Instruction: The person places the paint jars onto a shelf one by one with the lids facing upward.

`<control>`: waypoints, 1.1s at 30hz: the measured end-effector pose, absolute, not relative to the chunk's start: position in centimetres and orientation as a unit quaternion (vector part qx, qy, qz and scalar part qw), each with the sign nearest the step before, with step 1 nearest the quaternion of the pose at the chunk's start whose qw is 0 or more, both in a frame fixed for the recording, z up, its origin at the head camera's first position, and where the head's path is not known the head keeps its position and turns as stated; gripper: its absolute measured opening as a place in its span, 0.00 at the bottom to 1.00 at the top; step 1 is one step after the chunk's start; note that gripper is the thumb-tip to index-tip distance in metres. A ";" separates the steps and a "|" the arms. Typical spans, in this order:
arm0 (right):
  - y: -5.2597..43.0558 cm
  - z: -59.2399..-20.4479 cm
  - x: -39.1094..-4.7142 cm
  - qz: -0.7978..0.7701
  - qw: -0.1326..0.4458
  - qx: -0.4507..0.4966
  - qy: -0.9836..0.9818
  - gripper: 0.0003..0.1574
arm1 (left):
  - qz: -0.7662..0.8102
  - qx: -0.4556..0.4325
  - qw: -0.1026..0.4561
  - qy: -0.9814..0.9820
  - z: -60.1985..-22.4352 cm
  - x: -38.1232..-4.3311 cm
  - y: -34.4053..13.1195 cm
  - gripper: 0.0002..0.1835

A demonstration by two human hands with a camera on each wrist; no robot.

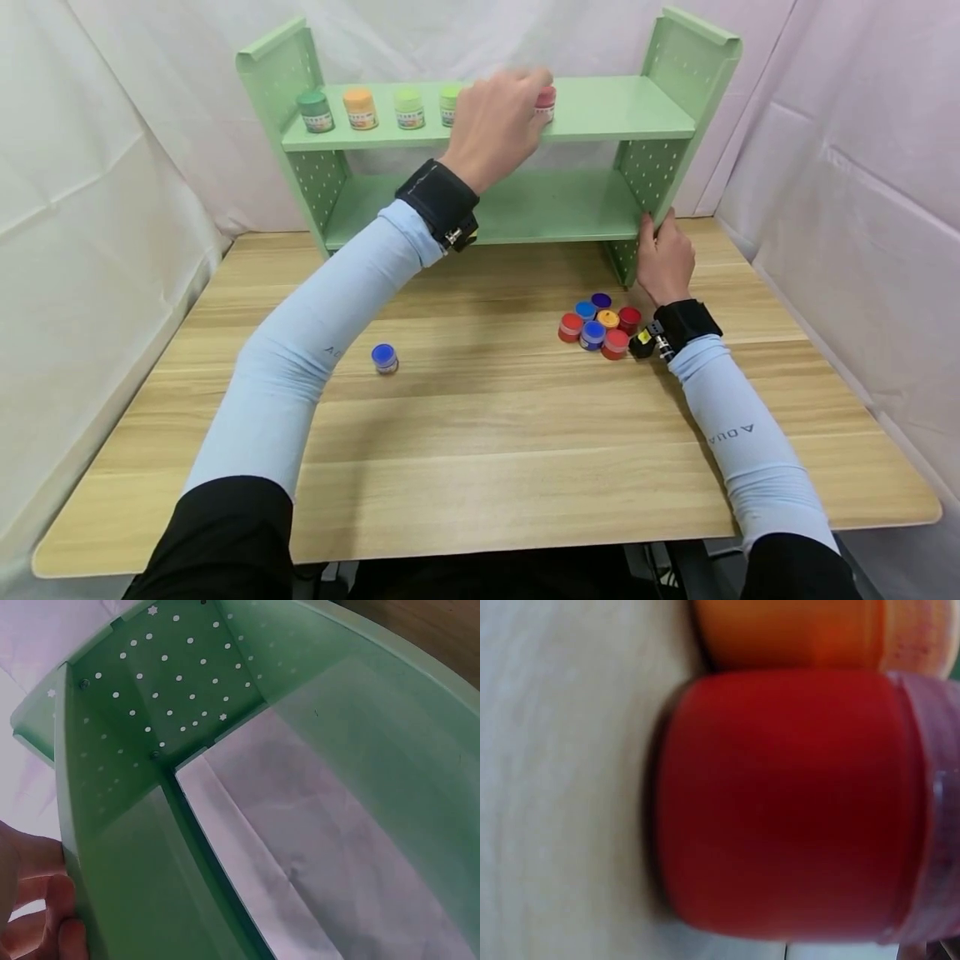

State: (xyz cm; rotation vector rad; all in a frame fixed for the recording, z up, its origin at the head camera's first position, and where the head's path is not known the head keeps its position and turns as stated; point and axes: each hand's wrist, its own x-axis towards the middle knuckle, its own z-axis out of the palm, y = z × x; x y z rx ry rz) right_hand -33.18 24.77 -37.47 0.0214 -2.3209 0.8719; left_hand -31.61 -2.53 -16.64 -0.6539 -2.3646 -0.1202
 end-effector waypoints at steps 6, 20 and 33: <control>24.9 -37.5 -33.3 0.334 0.327 0.011 -0.884 0.33 | -0.133 -0.277 0.396 -0.865 -18.3 -29.9 -4.2 0.16; 24.7 -37.5 -33.2 0.341 0.315 0.012 -0.885 0.34 | -0.242 -0.271 0.313 -0.878 -28.0 -27.1 -12.0 0.13; 24.8 -37.6 -33.3 0.333 0.328 0.012 -0.884 0.32 | -0.242 -0.297 0.079 -0.920 -30.6 -27.2 -18.2 0.14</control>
